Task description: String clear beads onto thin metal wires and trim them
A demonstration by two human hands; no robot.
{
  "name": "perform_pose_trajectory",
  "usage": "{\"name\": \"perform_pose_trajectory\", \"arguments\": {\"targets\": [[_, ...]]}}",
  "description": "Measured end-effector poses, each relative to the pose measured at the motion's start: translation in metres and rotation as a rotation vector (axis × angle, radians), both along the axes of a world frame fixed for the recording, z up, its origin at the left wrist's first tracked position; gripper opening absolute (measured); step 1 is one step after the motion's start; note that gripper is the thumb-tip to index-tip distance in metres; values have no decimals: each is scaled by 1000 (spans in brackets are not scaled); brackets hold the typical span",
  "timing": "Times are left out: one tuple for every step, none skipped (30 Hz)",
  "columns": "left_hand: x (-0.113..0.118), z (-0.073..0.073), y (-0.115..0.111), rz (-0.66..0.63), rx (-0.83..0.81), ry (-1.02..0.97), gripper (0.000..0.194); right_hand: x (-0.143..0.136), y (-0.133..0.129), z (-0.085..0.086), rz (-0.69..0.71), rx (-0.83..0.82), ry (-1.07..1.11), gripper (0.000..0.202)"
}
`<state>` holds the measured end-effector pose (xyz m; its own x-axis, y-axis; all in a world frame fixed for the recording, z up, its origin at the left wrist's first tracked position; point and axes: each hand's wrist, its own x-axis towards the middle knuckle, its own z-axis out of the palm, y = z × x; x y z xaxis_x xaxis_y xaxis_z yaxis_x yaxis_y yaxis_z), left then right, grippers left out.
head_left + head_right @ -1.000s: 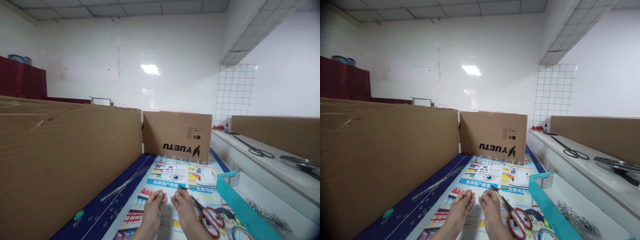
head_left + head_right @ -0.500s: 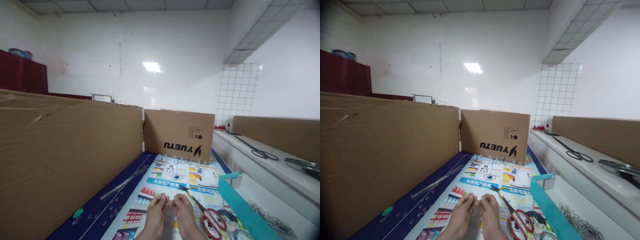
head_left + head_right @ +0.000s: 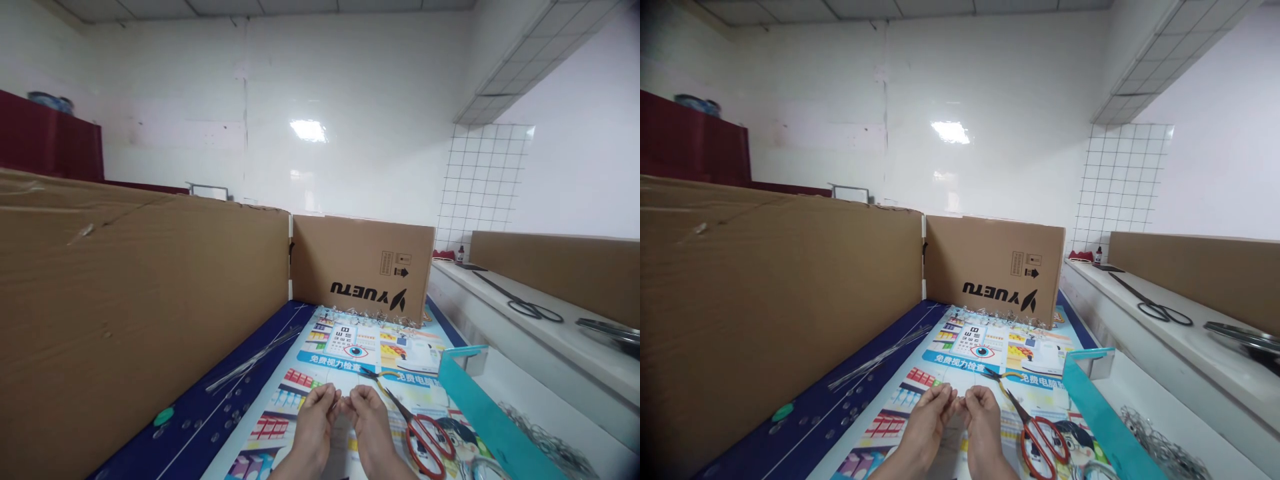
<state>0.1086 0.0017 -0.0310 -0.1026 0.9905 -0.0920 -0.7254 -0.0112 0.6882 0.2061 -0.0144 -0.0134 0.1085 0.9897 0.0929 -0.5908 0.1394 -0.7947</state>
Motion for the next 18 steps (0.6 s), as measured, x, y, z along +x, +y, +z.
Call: {"name": "perform_pose_trajectory", "arguments": {"targets": [[0,-1,0,1,-1,3,11,0,-1,1,-9,-2,-3,19],[0,-2,0,1,-2,6,11,0,-1,1,-17,-4,-6,19],[0,-3,0,2,-3,9,11,1,-2,2,-27,-4,-9,20],[1,-4,1,2,-4,12,12,1,-2,3,-35,-3,-11,20],[1,-5,1,1,-3,15,12,2,-2,4,-43,-2,-14,21],[1,-6,1,-2,-2,18,12,2,-2,4,-49,0,-16,21],[2,-7,1,-5,-1,21,12,3,-2,5,-55,1,-18,21],[2,-8,1,-7,1,24,12,3,-2,5,-61,1,-21,21],[2,-9,2,-10,1,28,12,4,-1,5,-67,0,-23,21],[2,-10,2,-12,2,32,12,4,-1,5,-73,-2,-25,22],[3,-11,2,-14,3,38,12,4,0,4,-78,-3,-28,22],[3,-11,2,-16,4,45,12,4,0,3,-81,-4,-32,22],[3,-11,2,-18,6,54,13,4,1,2,-84,-5,-36,22],[3,-11,2,-20,9,64,13,4,1,1,-86,-5,-41,22],[3,-11,2,-20,14,76,13,3,1,0,-87,-4,-48,22],[3,-10,2,-18,21,91,14,3,1,0,-85,-3,-55,22],[3,-8,1,-15,29,110,14,3,1,-1,-80,-1,-60,22],[3,-6,1,-10,40,132,14,3,2,-3,-73,2,-70,22]]}}
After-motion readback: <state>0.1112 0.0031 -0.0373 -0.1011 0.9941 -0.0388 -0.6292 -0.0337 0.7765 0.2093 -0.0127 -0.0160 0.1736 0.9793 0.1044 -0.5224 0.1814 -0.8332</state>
